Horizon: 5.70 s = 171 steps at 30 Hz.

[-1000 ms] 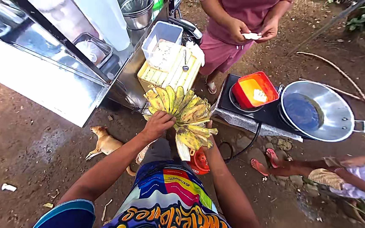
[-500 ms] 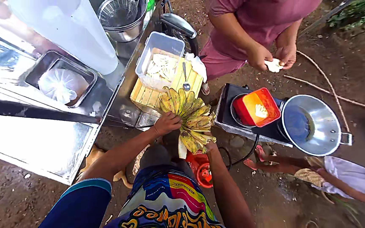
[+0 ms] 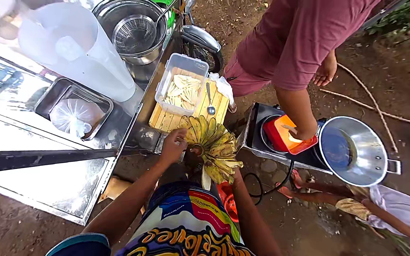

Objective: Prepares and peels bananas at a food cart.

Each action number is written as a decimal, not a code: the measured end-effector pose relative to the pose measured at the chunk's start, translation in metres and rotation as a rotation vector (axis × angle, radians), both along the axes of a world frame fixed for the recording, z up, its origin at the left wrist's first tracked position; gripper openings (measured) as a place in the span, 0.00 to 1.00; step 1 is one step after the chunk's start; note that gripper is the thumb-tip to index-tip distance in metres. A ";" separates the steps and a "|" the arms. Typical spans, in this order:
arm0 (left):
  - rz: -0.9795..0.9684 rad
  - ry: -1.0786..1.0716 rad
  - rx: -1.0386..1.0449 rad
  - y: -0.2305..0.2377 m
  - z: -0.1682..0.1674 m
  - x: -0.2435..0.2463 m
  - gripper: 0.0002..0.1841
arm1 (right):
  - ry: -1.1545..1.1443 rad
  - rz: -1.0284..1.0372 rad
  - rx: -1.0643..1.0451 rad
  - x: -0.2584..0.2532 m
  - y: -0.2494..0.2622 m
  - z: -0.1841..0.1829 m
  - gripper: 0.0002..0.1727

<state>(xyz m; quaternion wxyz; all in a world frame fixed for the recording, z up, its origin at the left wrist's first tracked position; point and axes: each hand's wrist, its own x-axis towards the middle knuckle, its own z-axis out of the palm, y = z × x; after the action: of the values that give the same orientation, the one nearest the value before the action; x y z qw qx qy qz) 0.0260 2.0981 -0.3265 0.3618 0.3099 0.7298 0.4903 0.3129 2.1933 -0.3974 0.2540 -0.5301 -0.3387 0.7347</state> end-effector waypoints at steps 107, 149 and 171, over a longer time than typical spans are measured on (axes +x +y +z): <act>0.312 0.638 -0.605 0.138 -0.013 -0.058 0.31 | -0.133 0.964 0.622 -0.152 0.131 0.076 0.24; 0.344 0.494 0.011 0.106 -0.059 -0.007 0.23 | -0.137 0.987 0.582 -0.210 0.152 0.058 0.26; 0.406 0.431 -0.142 0.110 -0.022 -0.007 0.20 | -0.044 0.880 0.360 -0.213 0.148 0.060 0.21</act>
<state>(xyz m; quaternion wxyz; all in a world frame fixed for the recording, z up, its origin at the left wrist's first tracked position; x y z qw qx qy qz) 0.0186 2.2080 -0.3490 0.1138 0.2286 0.8693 0.4232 0.0999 2.3409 -0.3374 -0.0007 -0.2993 -0.6584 0.6906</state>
